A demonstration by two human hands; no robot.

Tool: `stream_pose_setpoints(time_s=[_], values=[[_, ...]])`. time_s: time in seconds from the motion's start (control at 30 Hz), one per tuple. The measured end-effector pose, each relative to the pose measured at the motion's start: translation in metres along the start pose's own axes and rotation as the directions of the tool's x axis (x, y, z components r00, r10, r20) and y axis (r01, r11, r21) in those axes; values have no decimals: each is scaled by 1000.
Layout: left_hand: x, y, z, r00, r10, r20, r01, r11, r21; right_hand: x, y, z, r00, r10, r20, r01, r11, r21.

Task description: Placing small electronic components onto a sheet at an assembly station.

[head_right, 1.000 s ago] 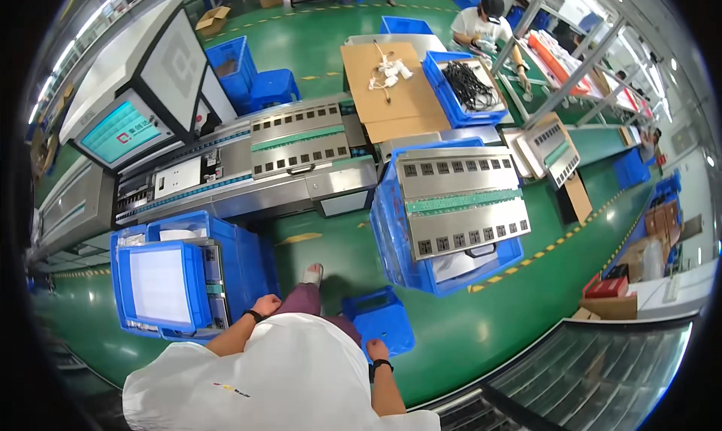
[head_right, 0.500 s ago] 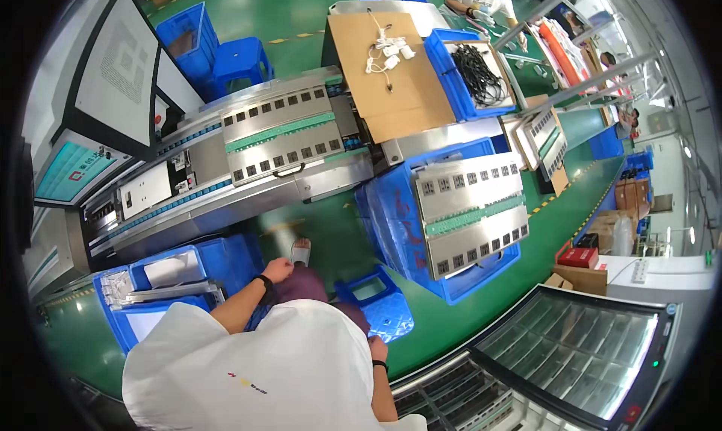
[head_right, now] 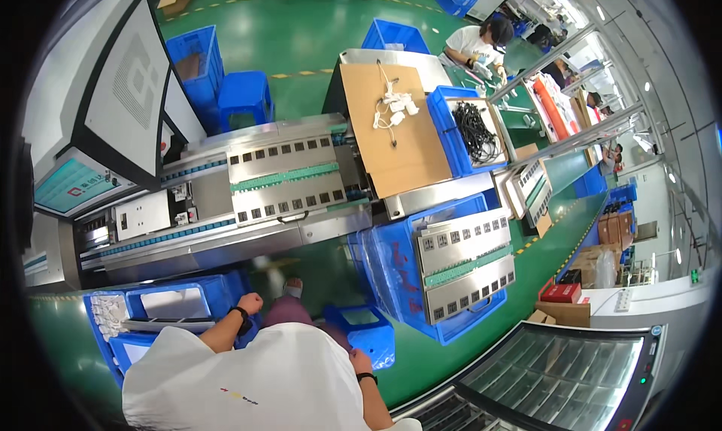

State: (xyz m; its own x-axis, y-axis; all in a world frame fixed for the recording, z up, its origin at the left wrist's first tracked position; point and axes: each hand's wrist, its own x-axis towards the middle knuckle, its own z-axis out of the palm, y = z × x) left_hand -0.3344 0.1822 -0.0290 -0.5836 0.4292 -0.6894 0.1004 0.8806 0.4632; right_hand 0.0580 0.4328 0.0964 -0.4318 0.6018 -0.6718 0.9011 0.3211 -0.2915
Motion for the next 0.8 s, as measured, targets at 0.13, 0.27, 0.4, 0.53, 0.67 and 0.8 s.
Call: stream_pose_setpoints(time_s=[0.13,0.27,0.4,0.53,0.67,0.8], values=[[0,-4,0,999,-6,-39,6,1000,-5,18,-10,-3,996,-82,-26,80,994,-71],[10,2,1,999,12,-46,-14,999,-42,30,12,1,991,-121,-56,116,989,-95],[11,22,-9,999,23,-47,-28,992,-119,39,9,-12,994,-111,1,110,987,-120],[2,46,-37,996,38,-85,-59,963,-265,54,-8,-29,974,-219,58,224,970,-92],[-29,44,-44,989,-13,-150,-35,949,-314,44,-115,-128,892,-450,-42,446,861,243],[-64,52,-56,991,-41,-128,5,962,-272,-2,-240,-281,704,-676,-218,657,503,562]])
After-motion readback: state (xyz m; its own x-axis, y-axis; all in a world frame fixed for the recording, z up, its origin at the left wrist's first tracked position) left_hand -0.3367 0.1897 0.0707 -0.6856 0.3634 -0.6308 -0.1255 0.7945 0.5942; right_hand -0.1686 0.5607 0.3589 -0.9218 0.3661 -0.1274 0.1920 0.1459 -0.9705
